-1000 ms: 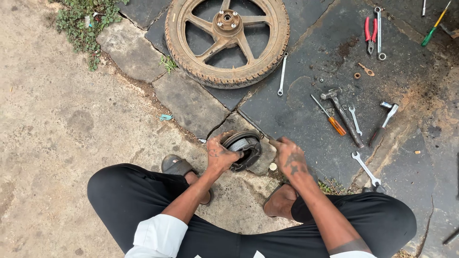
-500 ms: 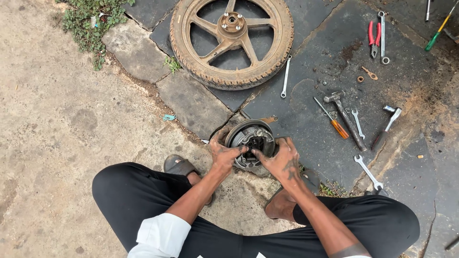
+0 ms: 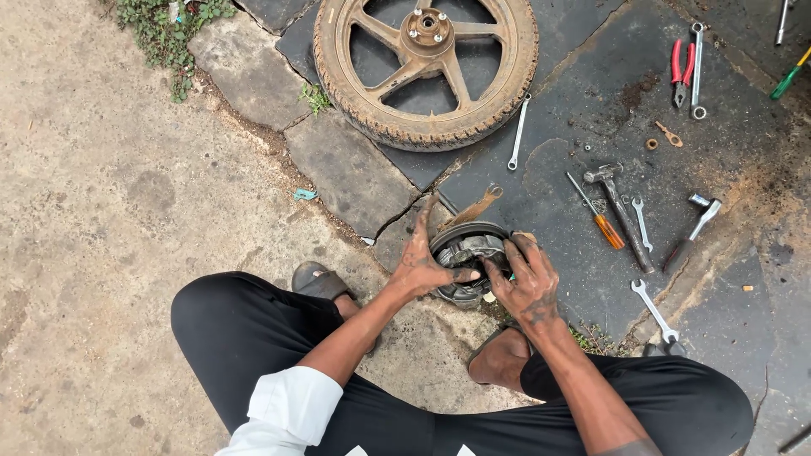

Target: Cleaning and assembling motorcycle brake shoe components and lubricating them with an oil can.

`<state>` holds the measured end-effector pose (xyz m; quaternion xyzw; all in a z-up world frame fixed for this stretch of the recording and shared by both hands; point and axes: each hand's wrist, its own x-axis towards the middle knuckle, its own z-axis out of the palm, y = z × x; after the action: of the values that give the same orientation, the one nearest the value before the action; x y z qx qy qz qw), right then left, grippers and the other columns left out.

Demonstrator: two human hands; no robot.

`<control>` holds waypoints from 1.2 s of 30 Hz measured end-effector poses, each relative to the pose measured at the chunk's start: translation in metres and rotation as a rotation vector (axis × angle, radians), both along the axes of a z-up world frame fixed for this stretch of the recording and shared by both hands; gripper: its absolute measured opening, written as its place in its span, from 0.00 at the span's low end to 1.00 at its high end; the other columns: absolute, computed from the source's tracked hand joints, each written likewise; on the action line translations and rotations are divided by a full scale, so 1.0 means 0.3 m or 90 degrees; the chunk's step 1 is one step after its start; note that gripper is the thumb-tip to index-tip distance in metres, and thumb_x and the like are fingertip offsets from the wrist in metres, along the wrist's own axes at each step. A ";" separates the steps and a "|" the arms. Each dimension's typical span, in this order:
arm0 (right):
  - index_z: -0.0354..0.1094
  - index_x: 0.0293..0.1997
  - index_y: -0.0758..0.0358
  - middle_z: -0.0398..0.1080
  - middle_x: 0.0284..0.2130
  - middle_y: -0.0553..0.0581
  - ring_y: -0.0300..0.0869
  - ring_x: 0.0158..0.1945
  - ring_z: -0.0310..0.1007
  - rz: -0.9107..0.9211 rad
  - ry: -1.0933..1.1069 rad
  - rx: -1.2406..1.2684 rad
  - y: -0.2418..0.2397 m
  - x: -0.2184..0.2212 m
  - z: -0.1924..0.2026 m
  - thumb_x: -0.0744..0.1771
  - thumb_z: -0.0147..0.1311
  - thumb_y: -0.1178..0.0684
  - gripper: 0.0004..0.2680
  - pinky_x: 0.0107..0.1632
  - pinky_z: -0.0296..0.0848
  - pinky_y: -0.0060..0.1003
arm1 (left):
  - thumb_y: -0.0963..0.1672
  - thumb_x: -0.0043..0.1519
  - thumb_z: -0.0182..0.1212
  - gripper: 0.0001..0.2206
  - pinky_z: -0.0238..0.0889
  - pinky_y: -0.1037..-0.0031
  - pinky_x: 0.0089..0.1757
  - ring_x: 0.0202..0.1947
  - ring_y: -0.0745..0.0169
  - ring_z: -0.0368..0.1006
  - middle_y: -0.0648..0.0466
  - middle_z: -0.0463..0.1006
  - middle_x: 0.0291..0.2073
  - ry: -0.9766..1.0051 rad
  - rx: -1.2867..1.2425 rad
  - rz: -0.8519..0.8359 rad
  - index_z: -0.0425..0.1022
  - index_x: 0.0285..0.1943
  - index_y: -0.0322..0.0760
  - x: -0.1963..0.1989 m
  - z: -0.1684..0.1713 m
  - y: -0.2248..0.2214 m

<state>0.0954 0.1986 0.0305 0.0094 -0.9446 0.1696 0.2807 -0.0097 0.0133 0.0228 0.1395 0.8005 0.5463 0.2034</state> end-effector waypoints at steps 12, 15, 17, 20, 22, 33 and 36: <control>0.71 0.47 0.71 0.74 0.47 0.67 0.52 0.48 0.79 0.103 -0.066 -0.162 -0.017 -0.015 0.036 0.62 0.62 0.65 0.11 0.47 0.80 0.41 | 0.47 0.37 0.74 0.49 0.53 0.55 0.66 0.66 0.35 0.63 0.29 0.67 0.61 0.113 -0.125 0.026 0.57 0.68 0.16 0.020 -0.209 0.003; 0.72 0.47 0.69 0.76 0.44 0.63 0.50 0.44 0.80 0.093 -0.052 -0.113 -0.033 -0.022 0.024 0.63 0.60 0.68 0.10 0.45 0.80 0.41 | 0.45 0.37 0.73 0.47 0.51 0.51 0.64 0.65 0.28 0.59 0.24 0.62 0.63 0.153 -0.140 0.048 0.56 0.67 0.13 0.043 -0.246 0.004; 0.73 0.48 0.68 0.76 0.44 0.62 0.51 0.44 0.79 0.091 -0.054 -0.087 -0.047 -0.019 0.046 0.62 0.59 0.68 0.11 0.45 0.79 0.42 | 0.44 0.36 0.72 0.46 0.54 0.50 0.62 0.63 0.28 0.61 0.25 0.64 0.61 0.163 -0.147 0.048 0.58 0.65 0.14 0.055 -0.195 -0.001; 0.73 0.50 0.66 0.76 0.44 0.61 0.51 0.46 0.78 0.109 -0.045 -0.040 -0.056 -0.028 0.055 0.61 0.58 0.70 0.15 0.47 0.79 0.42 | 0.43 0.35 0.69 0.41 0.62 0.51 0.56 0.55 0.32 0.69 0.31 0.70 0.53 0.148 -0.137 0.055 0.65 0.62 0.20 0.055 -0.081 -0.003; 0.74 0.51 0.64 0.75 0.45 0.60 0.51 0.48 0.78 0.125 -0.044 -0.024 -0.073 -0.025 0.057 0.60 0.57 0.71 0.16 0.48 0.80 0.41 | 0.43 0.36 0.67 0.37 0.68 0.54 0.53 0.50 0.37 0.74 0.37 0.74 0.47 0.113 -0.124 0.059 0.68 0.60 0.25 0.059 -0.045 -0.006; 0.75 0.51 0.58 0.75 0.49 0.58 0.51 0.54 0.75 0.160 -0.109 0.005 -0.092 -0.002 0.018 0.57 0.55 0.71 0.20 0.54 0.80 0.42 | 0.43 0.30 0.71 0.42 0.68 0.45 0.45 0.44 0.30 0.73 0.34 0.72 0.46 0.363 -0.093 0.109 0.69 0.60 0.26 0.061 -0.100 -0.001; 0.77 0.50 0.58 0.75 0.49 0.59 0.51 0.54 0.75 0.159 -0.109 0.026 -0.036 -0.012 -0.082 0.58 0.55 0.72 0.19 0.52 0.81 0.40 | 0.43 0.36 0.68 0.39 0.69 0.51 0.48 0.48 0.37 0.74 0.40 0.74 0.47 0.194 -0.093 0.065 0.69 0.63 0.31 0.064 -0.022 -0.019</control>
<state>0.0917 0.1877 0.0059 0.1177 -0.9598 0.1843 0.1759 0.0097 0.0076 0.0161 0.1646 0.8657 0.4686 0.0614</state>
